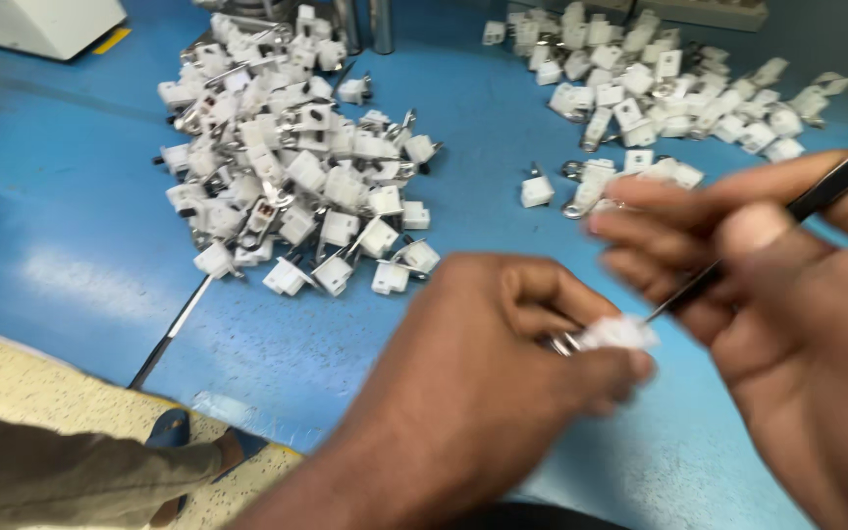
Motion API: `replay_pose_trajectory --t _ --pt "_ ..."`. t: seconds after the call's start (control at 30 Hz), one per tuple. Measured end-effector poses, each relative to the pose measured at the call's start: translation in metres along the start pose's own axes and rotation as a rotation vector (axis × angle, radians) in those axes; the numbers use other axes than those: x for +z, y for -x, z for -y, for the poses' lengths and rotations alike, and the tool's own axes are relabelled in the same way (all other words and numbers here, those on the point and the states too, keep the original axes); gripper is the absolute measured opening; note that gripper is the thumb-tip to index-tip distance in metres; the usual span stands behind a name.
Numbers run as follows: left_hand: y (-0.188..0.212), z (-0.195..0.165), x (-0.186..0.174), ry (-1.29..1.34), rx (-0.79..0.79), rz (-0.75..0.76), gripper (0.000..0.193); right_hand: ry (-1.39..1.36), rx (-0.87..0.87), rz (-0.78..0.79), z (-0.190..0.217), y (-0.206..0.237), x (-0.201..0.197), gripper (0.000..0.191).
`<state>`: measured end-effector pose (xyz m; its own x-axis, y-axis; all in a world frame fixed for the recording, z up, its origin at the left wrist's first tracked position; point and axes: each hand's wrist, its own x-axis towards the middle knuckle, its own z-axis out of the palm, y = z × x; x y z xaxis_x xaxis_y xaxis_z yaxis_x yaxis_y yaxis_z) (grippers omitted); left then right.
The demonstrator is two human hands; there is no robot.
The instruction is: The person repeatedly picks up white plastic electrical components and uses a small screwdriver to insert and tighten metal pins into them. The person handles the components one at a time, placing finished units back on the blue work surface.
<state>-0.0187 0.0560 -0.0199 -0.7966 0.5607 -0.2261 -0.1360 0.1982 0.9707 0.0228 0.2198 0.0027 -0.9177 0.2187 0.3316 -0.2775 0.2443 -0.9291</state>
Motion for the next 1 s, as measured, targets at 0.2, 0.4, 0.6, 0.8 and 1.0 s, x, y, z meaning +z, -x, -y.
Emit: replay_pose_trajectory --t 0.2,0.4,0.6,0.8,1.0 --pt "-0.037 -0.011 -0.093 -0.888 0.364 -0.721 0.027 1.090 0.215 0.063 -0.061 -0.072 0.008 0.043" --pt "-0.062 -0.008 -0.145 -1.210 0.526 -0.745 0.041 1.175 0.227 0.181 -0.068 -0.095 0.043 0.049" --pt "-0.031 0.000 -0.057 -0.514 0.325 -0.407 0.053 0.434 0.510 0.108 -0.042 -0.044 0.001 0.037" --pt "-0.002 0.018 -0.008 0.272 -0.050 0.099 0.037 0.689 0.669 0.043 -0.089 0.031 -0.085 0.035" --pt "0.008 0.015 -0.005 0.416 -0.118 0.303 0.052 1.181 0.099 0.240 -0.191 0.019 -0.209 0.033"
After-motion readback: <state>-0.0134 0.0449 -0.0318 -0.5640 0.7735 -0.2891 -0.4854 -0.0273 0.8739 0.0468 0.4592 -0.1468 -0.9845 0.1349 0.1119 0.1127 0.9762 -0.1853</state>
